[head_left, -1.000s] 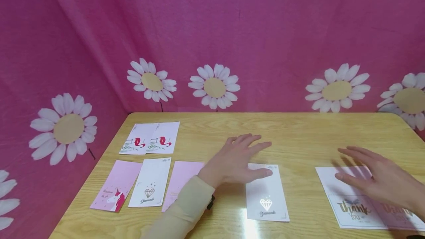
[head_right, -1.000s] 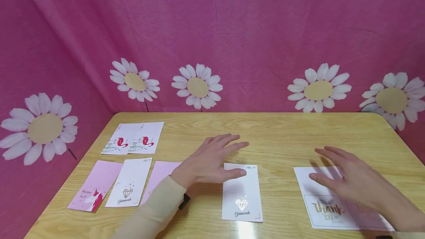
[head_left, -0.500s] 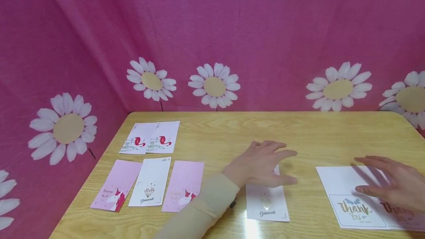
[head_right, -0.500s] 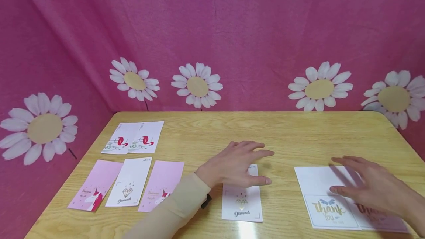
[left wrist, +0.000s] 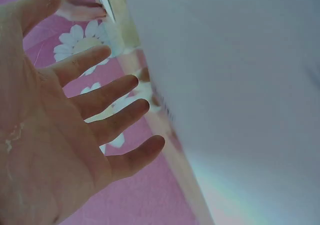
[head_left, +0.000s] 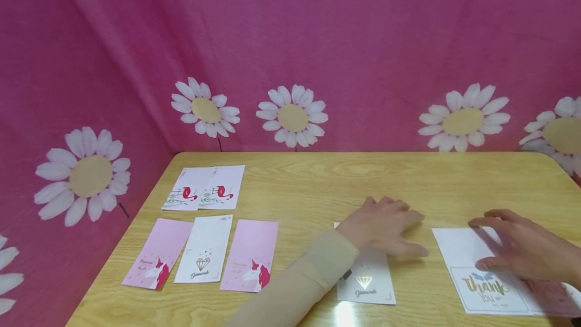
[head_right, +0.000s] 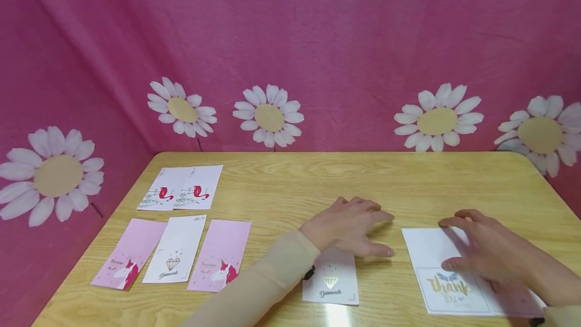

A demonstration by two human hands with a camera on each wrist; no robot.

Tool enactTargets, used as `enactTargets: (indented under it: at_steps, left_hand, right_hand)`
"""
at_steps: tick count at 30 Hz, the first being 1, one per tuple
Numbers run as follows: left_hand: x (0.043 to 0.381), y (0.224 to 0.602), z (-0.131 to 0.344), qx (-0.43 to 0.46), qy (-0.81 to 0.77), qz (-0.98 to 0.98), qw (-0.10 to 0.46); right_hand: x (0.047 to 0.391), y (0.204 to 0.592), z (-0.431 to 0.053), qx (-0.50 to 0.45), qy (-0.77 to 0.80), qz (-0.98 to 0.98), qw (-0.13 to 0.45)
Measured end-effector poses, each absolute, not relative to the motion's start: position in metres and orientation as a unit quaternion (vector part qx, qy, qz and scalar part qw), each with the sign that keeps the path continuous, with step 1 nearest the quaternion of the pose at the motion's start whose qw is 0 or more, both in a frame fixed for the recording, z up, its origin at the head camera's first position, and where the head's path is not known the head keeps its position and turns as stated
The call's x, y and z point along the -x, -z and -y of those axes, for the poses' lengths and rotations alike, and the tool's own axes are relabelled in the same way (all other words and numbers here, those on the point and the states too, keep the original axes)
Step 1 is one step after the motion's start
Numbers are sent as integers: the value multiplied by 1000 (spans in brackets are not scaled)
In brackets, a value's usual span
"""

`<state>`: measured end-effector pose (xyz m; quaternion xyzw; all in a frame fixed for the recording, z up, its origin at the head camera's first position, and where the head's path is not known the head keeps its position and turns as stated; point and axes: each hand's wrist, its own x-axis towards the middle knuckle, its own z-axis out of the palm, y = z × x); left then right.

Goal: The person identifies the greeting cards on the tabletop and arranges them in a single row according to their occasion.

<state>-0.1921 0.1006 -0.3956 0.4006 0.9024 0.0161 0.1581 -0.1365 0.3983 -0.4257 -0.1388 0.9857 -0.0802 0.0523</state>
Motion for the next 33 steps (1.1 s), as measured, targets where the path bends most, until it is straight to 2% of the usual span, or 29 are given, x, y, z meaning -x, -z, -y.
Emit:
enactTargets:
  at_steps: [5,15,22,33]
  left_hand:
    - [192,399,-112,-399,-17,-903,160]
    - [189,401,-125,-385,5,-910,154]
    - [195,402,-128,-378,-33,-914,143]
    - [198,403,-133,-350,-70,-923,146]
  right_hand:
    - [138,424,-398,173,107,-979,27]
    - [151,420,-394,170,107,-978,53]
    - [155,419,-393,149,111,-980,75]
    - [154,420,-394,155,114,-979,65]
